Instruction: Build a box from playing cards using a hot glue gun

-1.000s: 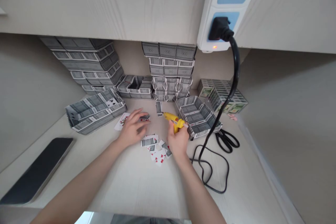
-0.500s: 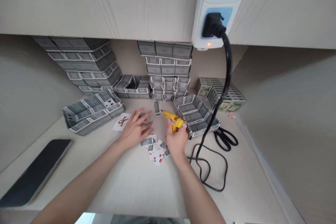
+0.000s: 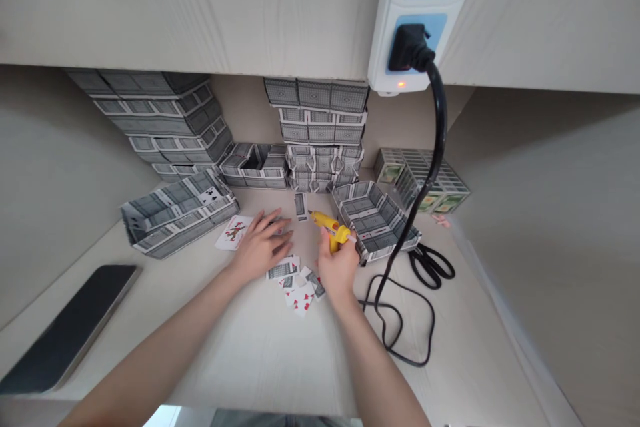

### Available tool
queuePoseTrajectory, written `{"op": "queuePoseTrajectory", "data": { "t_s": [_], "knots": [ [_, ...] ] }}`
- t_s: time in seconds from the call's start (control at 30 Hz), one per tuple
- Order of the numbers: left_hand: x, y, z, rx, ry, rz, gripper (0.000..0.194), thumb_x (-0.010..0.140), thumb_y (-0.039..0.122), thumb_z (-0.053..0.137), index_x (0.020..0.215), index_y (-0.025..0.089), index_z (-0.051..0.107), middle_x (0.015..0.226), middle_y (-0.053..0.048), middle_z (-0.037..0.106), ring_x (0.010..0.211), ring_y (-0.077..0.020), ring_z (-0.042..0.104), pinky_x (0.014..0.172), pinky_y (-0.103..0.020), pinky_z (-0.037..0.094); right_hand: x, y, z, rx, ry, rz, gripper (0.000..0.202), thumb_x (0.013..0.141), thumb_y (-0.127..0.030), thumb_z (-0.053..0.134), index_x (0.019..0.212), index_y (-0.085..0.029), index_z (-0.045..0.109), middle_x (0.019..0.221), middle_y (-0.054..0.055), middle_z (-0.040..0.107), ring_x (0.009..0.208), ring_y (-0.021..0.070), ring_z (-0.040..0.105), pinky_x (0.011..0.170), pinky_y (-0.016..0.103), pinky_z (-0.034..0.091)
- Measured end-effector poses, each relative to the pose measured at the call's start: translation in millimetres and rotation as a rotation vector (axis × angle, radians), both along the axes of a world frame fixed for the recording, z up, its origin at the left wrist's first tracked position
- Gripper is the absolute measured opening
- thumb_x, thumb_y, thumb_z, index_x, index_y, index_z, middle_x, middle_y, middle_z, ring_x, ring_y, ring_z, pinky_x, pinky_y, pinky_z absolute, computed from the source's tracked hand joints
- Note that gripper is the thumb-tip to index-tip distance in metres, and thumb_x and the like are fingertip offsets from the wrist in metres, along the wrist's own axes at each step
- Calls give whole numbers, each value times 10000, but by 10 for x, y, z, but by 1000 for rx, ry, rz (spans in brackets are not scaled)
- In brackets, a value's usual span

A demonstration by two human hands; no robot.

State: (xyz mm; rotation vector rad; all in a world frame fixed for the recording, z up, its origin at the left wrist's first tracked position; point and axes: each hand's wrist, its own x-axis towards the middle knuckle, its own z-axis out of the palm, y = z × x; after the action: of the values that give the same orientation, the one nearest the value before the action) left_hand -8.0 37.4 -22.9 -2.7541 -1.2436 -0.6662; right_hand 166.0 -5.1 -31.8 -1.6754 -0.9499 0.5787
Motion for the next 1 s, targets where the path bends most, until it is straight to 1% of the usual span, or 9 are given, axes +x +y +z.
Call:
{"op": "queuePoseTrajectory", "data": {
  "t_s": [0.13, 0.17, 0.23, 0.3, 0.37, 0.53, 0.77, 1.0],
  "knots": [
    [-17, 17, -43, 28, -50, 4, 249, 829, 283, 444, 876, 241, 685, 1115, -26, 601, 1206, -222, 397, 1069, -478, 226, 9, 1, 2, -14, 16, -2, 477, 729, -564, 501, 900, -121, 549, 624, 81, 649, 350, 168, 535, 372, 272, 403],
    [-16, 21, -51, 30, -59, 19, 250, 829, 284, 444, 891, 237, 681, 1113, -31, 602, 1207, -221, 396, 1068, -471, 232, 12, 2, 0, -5, 15, -4, 478, 728, -563, 502, 903, -121, 553, 621, 82, 650, 360, 172, 539, 378, 273, 403],
    [-3, 24, -61, 23, -55, 52, 272, 824, 311, 455, 986, 222, 654, 1158, -52, 575, 1234, -236, 360, 1065, -477, 230, 15, 2, -3, 10, 16, -7, 483, 723, -563, 506, 909, -120, 560, 605, 79, 649, 378, 180, 546, 394, 277, 404],
    [23, 22, -63, 6, -35, 69, 330, 818, 352, 465, 1083, 217, 608, 1240, -65, 517, 1270, -260, 300, 1062, -503, 210, 14, 1, -3, 16, 21, -5, 487, 721, -566, 505, 909, -121, 563, 587, 71, 645, 381, 184, 546, 404, 282, 404],
    [49, 17, -58, -14, -18, 70, 350, 816, 377, 469, 1111, 233, 590, 1295, -59, 468, 1287, -276, 262, 1058, -529, 189, 11, -1, 2, 21, 23, -8, 486, 719, -572, 503, 896, -124, 565, 566, 61, 637, 376, 183, 540, 409, 285, 404],
    [69, 9, -25, -50, 6, 48, 310, 832, 382, 445, 1059, 264, 620, 1321, -26, 448, 1297, -280, 239, 1053, -552, 167, 6, -7, 12, 26, 22, -4, 472, 718, -583, 499, 850, -134, 565, 518, 40, 611, 369, 178, 529, 406, 281, 400],
    [70, -13, 39, -52, 54, 14, 298, 854, 325, 408, 1036, 246, 632, 1253, -21, 522, 1292, -268, 255, 1055, -553, 162, 12, -5, 1, 42, -29, -34, 481, 717, -587, 495, 839, -129, 577, 546, 57, 625, 464, 207, 581, 452, 290, 418],
    [40, -90, 77, -34, 64, 1, 289, 852, 299, 409, 988, 230, 654, 1265, -28, 513, 1287, -266, 278, 1064, -548, 158, 8, -8, 0, 21, -27, -33, 474, 722, -574, 498, 854, -126, 580, 552, 58, 630, 425, 195, 564, 458, 295, 424]
  ]
}}
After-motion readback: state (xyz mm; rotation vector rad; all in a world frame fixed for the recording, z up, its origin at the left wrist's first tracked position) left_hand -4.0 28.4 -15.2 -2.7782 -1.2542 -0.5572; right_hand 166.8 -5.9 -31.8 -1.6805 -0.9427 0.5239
